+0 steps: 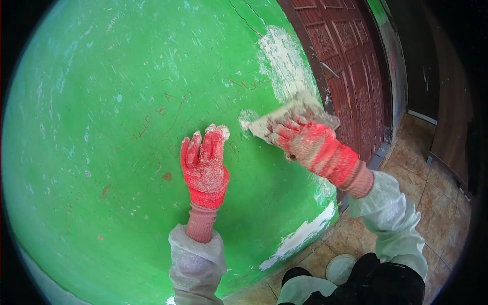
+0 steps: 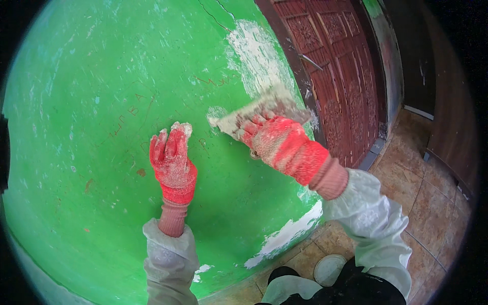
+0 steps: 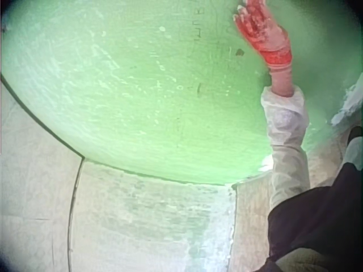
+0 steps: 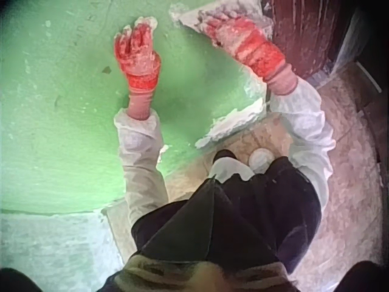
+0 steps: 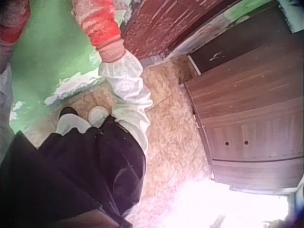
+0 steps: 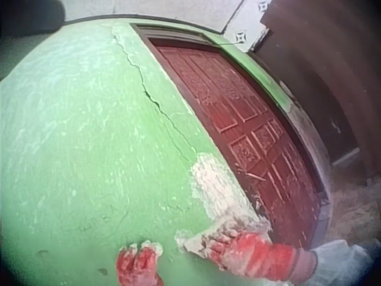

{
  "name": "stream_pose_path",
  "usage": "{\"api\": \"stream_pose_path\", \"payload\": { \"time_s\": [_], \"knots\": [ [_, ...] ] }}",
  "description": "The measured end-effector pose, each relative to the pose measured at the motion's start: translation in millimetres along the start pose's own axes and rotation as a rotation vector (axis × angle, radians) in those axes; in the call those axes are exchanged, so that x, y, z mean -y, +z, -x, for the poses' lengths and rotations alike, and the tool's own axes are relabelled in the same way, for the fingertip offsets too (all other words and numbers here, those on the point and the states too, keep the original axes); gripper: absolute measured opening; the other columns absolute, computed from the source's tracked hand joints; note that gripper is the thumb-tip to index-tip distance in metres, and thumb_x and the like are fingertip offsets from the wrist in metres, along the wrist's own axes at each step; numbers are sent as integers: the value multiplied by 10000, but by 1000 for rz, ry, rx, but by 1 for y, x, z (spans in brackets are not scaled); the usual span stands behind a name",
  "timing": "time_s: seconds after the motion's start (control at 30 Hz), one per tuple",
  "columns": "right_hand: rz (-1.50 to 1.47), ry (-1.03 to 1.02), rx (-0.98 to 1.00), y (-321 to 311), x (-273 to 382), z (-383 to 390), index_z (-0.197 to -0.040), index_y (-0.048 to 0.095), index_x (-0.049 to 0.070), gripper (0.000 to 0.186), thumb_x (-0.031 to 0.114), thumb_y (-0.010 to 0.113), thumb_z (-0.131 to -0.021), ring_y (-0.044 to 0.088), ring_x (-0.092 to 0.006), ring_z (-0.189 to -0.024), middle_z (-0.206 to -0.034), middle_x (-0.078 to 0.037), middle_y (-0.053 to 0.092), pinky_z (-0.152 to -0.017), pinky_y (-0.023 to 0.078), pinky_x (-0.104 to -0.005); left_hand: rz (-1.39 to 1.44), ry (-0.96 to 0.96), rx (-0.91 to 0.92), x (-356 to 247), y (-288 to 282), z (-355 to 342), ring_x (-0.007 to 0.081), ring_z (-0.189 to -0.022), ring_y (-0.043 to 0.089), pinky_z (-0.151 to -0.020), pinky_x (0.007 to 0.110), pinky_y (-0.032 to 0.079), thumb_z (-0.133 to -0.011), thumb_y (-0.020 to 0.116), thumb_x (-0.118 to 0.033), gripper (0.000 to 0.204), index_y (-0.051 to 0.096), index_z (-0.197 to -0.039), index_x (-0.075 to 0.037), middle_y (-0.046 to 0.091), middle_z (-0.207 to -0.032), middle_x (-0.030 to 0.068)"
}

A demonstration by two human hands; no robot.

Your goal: The person applies plaster to a wall with a spatula, picking up plaster from a container and smoothing it over a large crack and nearby areas of the green wall.

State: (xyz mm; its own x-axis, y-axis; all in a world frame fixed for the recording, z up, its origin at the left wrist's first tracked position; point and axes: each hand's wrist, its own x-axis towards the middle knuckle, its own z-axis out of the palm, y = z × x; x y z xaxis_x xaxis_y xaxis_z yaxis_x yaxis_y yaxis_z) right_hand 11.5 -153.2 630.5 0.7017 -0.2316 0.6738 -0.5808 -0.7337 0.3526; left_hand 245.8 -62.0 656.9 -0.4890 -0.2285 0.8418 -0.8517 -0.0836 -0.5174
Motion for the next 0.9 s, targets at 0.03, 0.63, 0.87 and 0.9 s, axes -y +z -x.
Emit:
{"api": "stream_pose_path", "payload": {
  "time_s": [0.03, 0.63, 0.87, 0.9],
  "knots": [
    [3, -1, -1, 0, -7, 2, -1258, 486, 110, 532, 206, 604, -749, 465, -266, -1195, -1318, -85, 473, -1013, 357, -420, 3, -2, 9, 0, 0, 0, 280, -1174, 440, -1021, 462, 352, -672, 515, 84, 496, 563, -1142, -65, 531, -1250, 38],
    [-62, -49, -158, -21, -12, 3, -1139, 553, 130, 386, 303, 509, -796, 481, -228, -1144, -1203, -55, 537, -971, 355, -411, -25, -29, -9, 0, 2, -1, 278, -1164, 453, -1019, 459, 350, -682, 509, 93, 498, 564, -1150, -69, 535, -1249, 36],
    [291, 186, -151, 49, 41, -3, -1207, 508, 106, 426, 269, 479, -814, 420, -284, -1222, -1292, -107, 479, -1047, 290, -467, -33, -22, -21, 0, -2, -1, 283, -1163, 456, -1025, 465, 341, -672, 503, 90, 504, 567, -1146, -68, 539, -1247, 38],
    [486, 168, -97, 67, 44, -3, -1222, 496, 89, 436, 253, 471, -819, 425, -298, -1220, -1296, -121, 477, -1047, 290, -485, -30, -26, -14, -1, 1, -2, 283, -1164, 456, -1026, 464, 341, -669, 501, 90, 507, 567, -1146, -69, 538, -1249, 39]
  ]
}}
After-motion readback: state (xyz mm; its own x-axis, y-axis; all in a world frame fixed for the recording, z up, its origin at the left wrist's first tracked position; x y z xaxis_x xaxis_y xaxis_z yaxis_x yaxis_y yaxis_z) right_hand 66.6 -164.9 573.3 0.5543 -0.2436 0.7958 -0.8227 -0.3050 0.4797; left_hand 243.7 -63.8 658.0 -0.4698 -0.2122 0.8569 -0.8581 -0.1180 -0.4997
